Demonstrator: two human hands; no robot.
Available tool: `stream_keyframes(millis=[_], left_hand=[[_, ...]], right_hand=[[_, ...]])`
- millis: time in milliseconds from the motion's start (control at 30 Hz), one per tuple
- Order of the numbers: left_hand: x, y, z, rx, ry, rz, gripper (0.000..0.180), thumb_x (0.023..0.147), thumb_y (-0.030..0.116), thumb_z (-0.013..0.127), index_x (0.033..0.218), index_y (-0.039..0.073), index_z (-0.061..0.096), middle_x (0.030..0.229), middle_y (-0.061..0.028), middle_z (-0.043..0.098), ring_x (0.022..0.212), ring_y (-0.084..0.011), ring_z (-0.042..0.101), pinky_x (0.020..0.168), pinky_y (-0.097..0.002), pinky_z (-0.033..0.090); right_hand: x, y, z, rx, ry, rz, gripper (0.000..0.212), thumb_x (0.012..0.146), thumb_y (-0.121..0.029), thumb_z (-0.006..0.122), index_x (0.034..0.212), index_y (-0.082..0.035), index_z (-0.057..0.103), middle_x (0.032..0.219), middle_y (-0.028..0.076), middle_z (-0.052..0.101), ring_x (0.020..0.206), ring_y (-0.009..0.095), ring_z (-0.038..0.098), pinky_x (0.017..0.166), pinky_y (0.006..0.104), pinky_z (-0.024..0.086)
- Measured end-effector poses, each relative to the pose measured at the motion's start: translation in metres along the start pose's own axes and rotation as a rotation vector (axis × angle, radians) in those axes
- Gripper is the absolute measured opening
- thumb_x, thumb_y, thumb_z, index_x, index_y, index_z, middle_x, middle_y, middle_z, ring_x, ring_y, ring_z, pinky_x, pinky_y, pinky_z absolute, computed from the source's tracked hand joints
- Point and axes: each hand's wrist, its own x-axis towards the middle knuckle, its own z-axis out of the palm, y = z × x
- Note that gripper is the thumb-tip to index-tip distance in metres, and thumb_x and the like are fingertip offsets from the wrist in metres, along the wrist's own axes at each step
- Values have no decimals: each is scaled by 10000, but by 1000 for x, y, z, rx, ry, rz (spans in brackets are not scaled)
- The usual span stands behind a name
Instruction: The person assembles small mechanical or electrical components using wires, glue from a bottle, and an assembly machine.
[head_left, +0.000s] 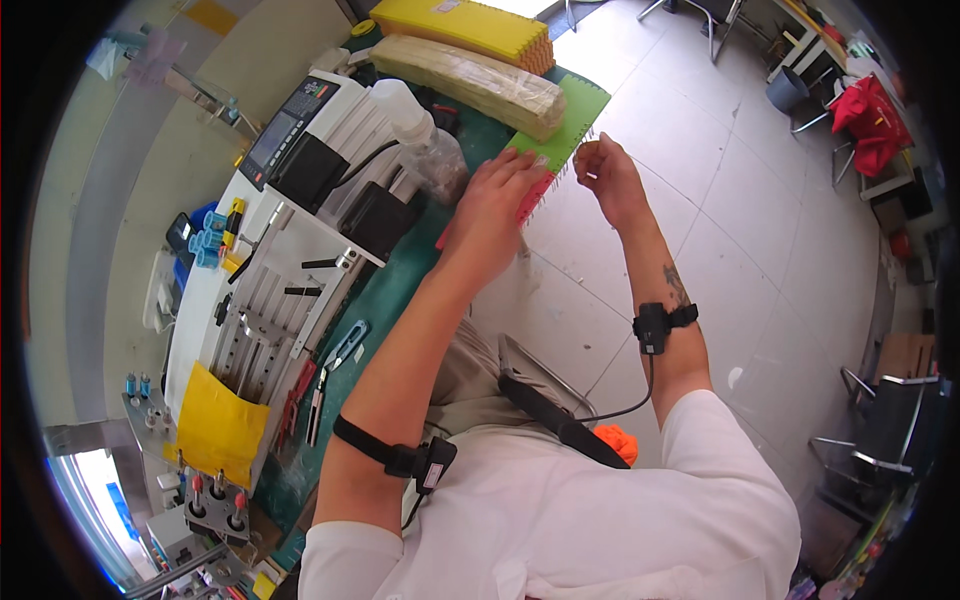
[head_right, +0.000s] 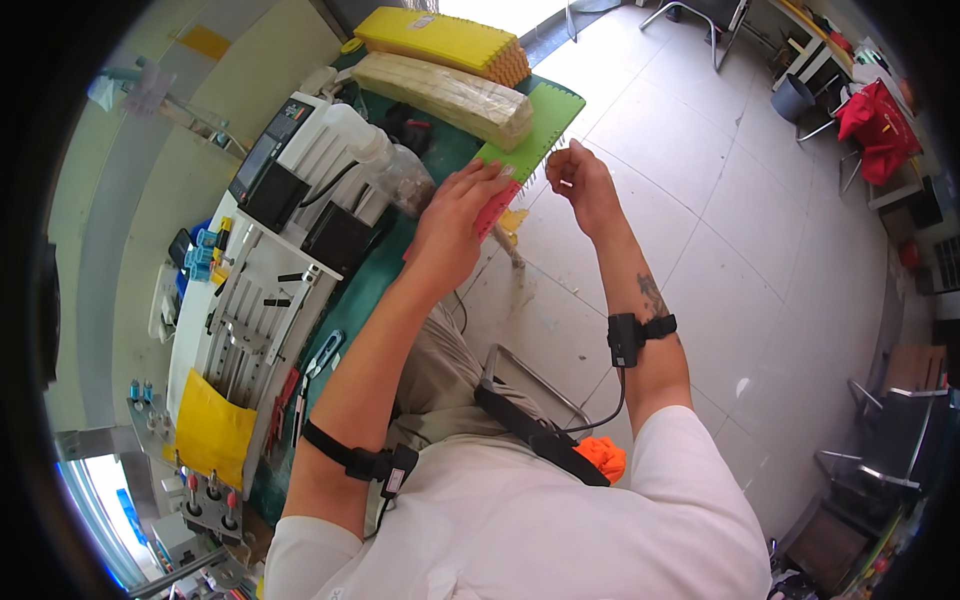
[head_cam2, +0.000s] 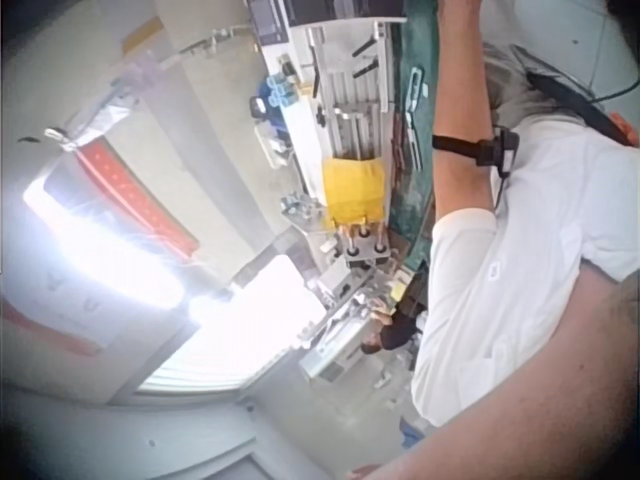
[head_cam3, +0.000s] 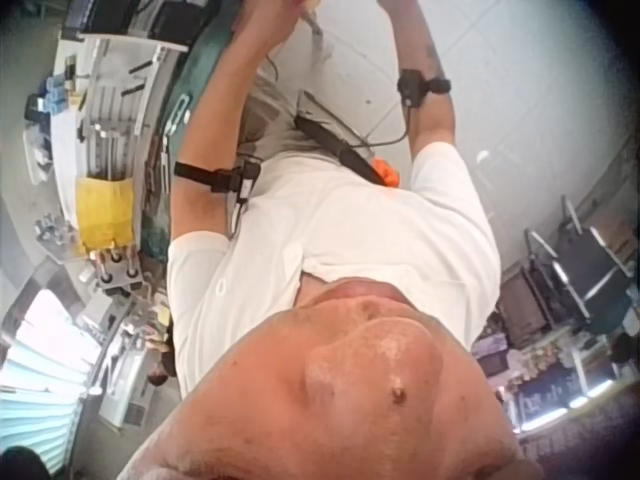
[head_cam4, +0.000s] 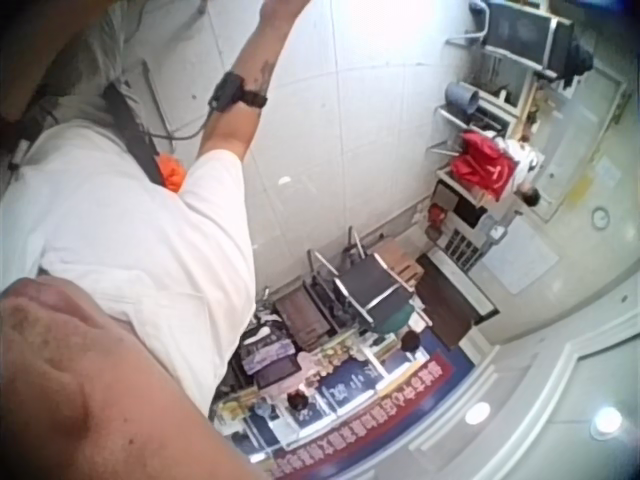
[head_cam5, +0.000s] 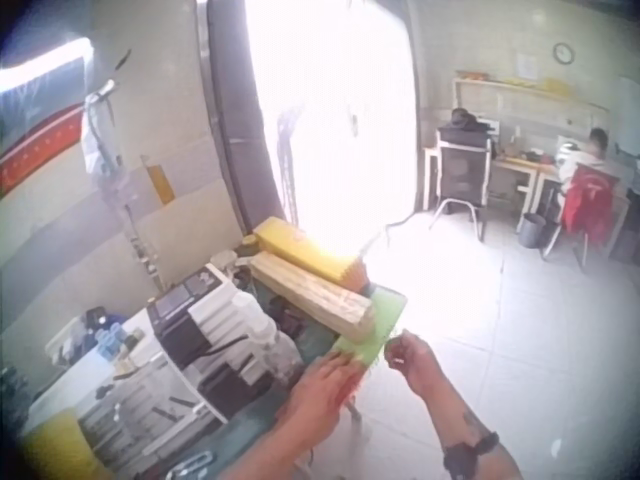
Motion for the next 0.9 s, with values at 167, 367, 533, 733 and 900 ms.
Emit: stream_keyframes(millis=[167,367,533,733,900], left_hand=[[-1,0,-1,-6,3,2,663,919,-173,638,1520,95,717,1623,-155,670,1587,-406,539,1317,-502,453],[1,-2,0,-28,11,0,652,925,-157,671,1522,100,722,1621,-153,672,1578,-404,551,1310,-499,466],[0,-4,1,-15,10,-11,633,934,-142,692,1517,101,726,1620,-155,674,1578,-401,554,1309,-501,468],[-1,-6,1,-9,15,-13,624,943,-133,701,1519,105,725,1614,-155,676,1580,-402,552,1314,-506,462],[0,-2,1,-46,8,-18,629,941,-135,702,1522,104,724,1614,-151,677,1585,-398,547,1321,-503,455]], right_hand=[[-6,-5,6,-31,-85,27,500,1165,-549,542,994,-119,732,901,26,719,898,182,642,921,372,487],[-5,7,-2,50,-130,22,519,1174,-558,522,1005,-116,735,921,24,723,897,185,632,927,374,482],[-23,7,17,-39,-73,81,547,1162,-575,544,1001,-98,757,943,27,727,929,176,614,885,364,459],[-22,12,14,48,-140,34,535,1182,-566,502,984,-126,735,961,24,729,956,180,614,965,369,449],[-24,15,13,76,-182,-3,538,1170,-566,529,1002,-105,751,962,23,723,934,179,592,908,363,438]])
